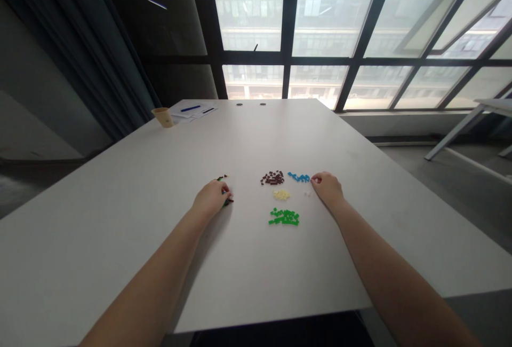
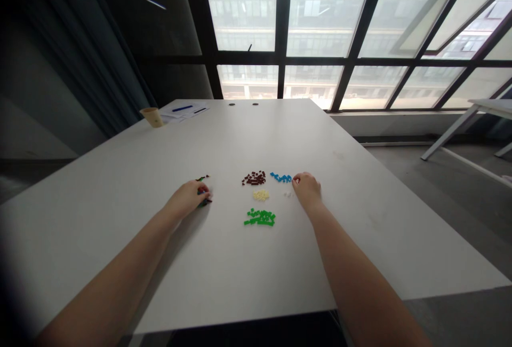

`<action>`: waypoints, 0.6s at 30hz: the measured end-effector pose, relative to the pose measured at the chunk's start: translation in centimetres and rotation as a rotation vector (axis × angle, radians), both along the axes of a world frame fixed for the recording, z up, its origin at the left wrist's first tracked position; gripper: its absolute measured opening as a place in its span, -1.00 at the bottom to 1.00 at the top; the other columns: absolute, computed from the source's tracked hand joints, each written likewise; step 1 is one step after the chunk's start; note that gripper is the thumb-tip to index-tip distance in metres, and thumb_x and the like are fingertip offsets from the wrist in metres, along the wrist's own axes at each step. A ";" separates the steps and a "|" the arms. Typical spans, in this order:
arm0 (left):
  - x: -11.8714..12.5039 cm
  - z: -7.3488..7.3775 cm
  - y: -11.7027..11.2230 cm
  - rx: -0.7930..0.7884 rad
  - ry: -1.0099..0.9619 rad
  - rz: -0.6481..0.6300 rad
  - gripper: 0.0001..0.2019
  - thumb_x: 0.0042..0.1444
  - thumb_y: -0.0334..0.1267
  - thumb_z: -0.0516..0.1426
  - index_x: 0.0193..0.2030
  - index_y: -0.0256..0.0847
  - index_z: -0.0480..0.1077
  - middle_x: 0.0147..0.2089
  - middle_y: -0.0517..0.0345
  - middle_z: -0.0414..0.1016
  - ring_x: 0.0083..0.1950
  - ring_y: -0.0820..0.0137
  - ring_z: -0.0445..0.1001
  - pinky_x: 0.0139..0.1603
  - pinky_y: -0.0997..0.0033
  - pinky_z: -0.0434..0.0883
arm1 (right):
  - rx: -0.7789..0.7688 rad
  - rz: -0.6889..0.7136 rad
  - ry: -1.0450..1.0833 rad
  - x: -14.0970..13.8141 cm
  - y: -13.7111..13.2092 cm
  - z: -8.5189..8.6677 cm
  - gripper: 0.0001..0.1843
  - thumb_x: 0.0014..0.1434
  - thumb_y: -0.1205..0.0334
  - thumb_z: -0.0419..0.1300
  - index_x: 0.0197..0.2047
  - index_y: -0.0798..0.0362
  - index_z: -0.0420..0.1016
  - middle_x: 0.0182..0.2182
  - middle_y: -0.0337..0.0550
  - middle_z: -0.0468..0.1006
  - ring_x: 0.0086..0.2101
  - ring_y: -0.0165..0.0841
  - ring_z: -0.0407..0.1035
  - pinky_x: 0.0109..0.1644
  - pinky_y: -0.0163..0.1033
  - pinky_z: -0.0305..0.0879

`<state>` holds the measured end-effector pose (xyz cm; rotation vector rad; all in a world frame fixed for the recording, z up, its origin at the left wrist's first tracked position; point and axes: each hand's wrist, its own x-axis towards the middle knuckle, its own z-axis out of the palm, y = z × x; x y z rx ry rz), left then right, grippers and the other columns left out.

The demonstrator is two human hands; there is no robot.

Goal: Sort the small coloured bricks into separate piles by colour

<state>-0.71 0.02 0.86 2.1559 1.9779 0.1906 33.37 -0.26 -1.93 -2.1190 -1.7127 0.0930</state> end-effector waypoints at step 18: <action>-0.2 0.2 0.2 -0.050 0.082 -0.010 -0.78 -0.02 -0.36 -0.01 -0.36 -0.28 0.47 -0.28 -0.04 0.50 -0.25 0.27 0.44 -0.26 0.39 0.29 | -0.004 0.040 0.091 0.9 0.1 -0.4 -0.82 -0.05 0.27 0.10 -0.42 0.05 0.54 -0.46 -0.15 0.47 -0.43 -0.40 0.29 -0.33 -0.33 0.13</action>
